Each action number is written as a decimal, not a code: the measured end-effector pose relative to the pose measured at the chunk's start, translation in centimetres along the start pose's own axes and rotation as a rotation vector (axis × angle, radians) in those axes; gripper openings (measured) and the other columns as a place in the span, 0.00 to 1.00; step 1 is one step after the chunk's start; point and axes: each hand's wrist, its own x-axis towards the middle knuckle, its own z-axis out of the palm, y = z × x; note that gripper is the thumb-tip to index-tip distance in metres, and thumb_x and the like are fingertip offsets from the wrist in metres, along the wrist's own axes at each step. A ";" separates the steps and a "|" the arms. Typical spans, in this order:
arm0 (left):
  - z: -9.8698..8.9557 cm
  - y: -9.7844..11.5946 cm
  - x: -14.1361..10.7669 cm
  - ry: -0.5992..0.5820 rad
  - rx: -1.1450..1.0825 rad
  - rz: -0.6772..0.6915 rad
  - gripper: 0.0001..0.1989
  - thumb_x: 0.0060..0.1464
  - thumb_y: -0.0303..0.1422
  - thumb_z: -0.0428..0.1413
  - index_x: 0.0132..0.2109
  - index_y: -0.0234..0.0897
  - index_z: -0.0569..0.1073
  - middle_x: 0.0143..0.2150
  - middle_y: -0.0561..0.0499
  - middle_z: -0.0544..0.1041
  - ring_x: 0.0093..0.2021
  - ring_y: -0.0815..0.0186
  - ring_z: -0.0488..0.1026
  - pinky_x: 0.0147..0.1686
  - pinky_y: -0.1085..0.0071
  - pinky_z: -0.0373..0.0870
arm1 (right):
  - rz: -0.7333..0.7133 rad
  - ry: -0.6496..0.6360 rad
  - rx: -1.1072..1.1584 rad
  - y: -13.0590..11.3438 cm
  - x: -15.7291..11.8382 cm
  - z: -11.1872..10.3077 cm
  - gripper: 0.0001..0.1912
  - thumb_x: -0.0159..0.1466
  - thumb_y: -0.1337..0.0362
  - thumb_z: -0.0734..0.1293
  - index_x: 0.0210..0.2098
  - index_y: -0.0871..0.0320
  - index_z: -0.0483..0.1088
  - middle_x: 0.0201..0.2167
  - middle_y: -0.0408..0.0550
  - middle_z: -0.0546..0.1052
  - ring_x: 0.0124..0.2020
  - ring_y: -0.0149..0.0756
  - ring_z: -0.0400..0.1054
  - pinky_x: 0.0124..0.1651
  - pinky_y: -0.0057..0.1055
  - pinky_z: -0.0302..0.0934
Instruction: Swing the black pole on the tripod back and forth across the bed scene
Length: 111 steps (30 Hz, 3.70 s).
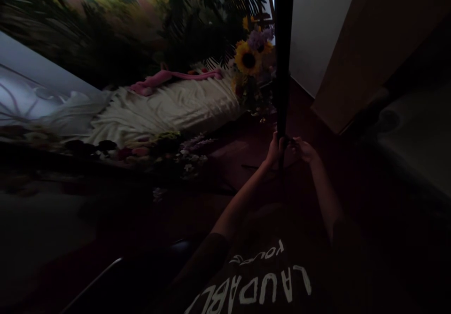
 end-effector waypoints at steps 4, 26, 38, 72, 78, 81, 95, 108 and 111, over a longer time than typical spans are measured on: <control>0.0 -0.3 0.0 0.004 -0.001 0.010 0.20 0.63 0.43 0.45 0.57 0.38 0.62 0.41 0.46 0.75 0.39 0.65 0.73 0.44 0.67 0.69 | -0.026 -0.072 -0.028 0.5 0.1 -0.9 0.18 0.57 0.47 0.69 0.34 0.57 0.75 0.32 0.46 0.80 0.28 0.30 0.71 0.31 0.26 0.66; -0.1 0.2 -0.1 -0.020 -0.051 0.006 0.21 0.63 0.43 0.45 0.58 0.38 0.60 0.41 0.46 0.76 0.37 0.68 0.73 0.41 0.70 0.69 | -0.845 0.322 -0.537 -2.5 -2.3 2.6 0.08 0.64 0.62 0.63 0.35 0.52 0.75 0.44 0.47 0.78 0.47 0.38 0.72 0.53 0.40 0.68; 0.1 -1.9 0.5 -0.061 -0.068 0.081 0.32 0.61 0.45 0.46 0.66 0.32 0.52 0.64 0.33 0.62 0.64 0.53 0.62 0.61 0.56 0.62 | -0.442 0.302 -0.639 -4.3 2.2 8.2 0.16 0.56 0.48 0.69 0.26 0.55 0.75 0.27 0.47 0.79 0.35 0.43 0.76 0.42 0.39 0.70; 0.2 -2.0 0.7 -0.048 -0.035 -0.010 0.26 0.61 0.43 0.48 0.60 0.33 0.58 0.55 0.36 0.69 0.54 0.58 0.70 0.55 0.59 0.66 | -0.504 0.381 -0.843 -3.5 2.1 7.0 0.21 0.56 0.43 0.67 0.31 0.56 0.74 0.32 0.54 0.80 0.36 0.48 0.76 0.40 0.39 0.68; 0.2 -2.0 0.5 -0.022 -0.041 -0.010 0.22 0.61 0.44 0.46 0.56 0.33 0.62 0.51 0.38 0.71 0.51 0.60 0.71 0.53 0.61 0.67 | -0.629 0.205 -0.799 -2.4 -0.5 5.5 0.22 0.61 0.48 0.65 0.49 0.55 0.69 0.42 0.52 0.79 0.43 0.45 0.74 0.47 0.40 0.68; -0.1 -1.4 0.1 -0.027 -0.022 -0.032 0.20 0.62 0.42 0.46 0.55 0.35 0.61 0.48 0.41 0.73 0.46 0.62 0.73 0.48 0.63 0.69 | -0.709 0.216 -0.753 -1.7 -2.4 4.3 0.21 0.63 0.52 0.64 0.52 0.54 0.68 0.47 0.52 0.77 0.48 0.42 0.72 0.53 0.40 0.66; 0.0 -0.7 -0.2 -0.017 0.007 -0.077 0.19 0.62 0.41 0.47 0.55 0.36 0.61 0.44 0.44 0.74 0.38 0.65 0.73 0.40 0.68 0.68 | -0.620 0.313 -0.595 0.4 -4.2 2.0 0.19 0.65 0.53 0.63 0.52 0.54 0.67 0.48 0.52 0.77 0.46 0.39 0.74 0.51 0.38 0.68; 0.1 -0.6 0.1 -0.004 -0.012 -0.086 0.20 0.62 0.44 0.48 0.54 0.37 0.62 0.45 0.43 0.75 0.42 0.64 0.73 0.45 0.67 0.68 | -0.164 0.269 -0.118 -0.6 0.5 3.0 0.18 0.63 0.48 0.61 0.39 0.55 0.69 0.24 0.39 0.72 0.21 0.27 0.65 0.24 0.23 0.60; 0.0 -0.7 -0.4 0.010 -0.032 -0.068 0.20 0.61 0.43 0.49 0.55 0.36 0.63 0.50 0.41 0.73 0.48 0.62 0.72 0.50 0.66 0.68 | 0.049 0.091 0.045 -1.3 0.7 2.9 0.16 0.64 0.50 0.61 0.39 0.56 0.69 0.14 0.33 0.63 0.13 0.25 0.55 0.16 0.22 0.50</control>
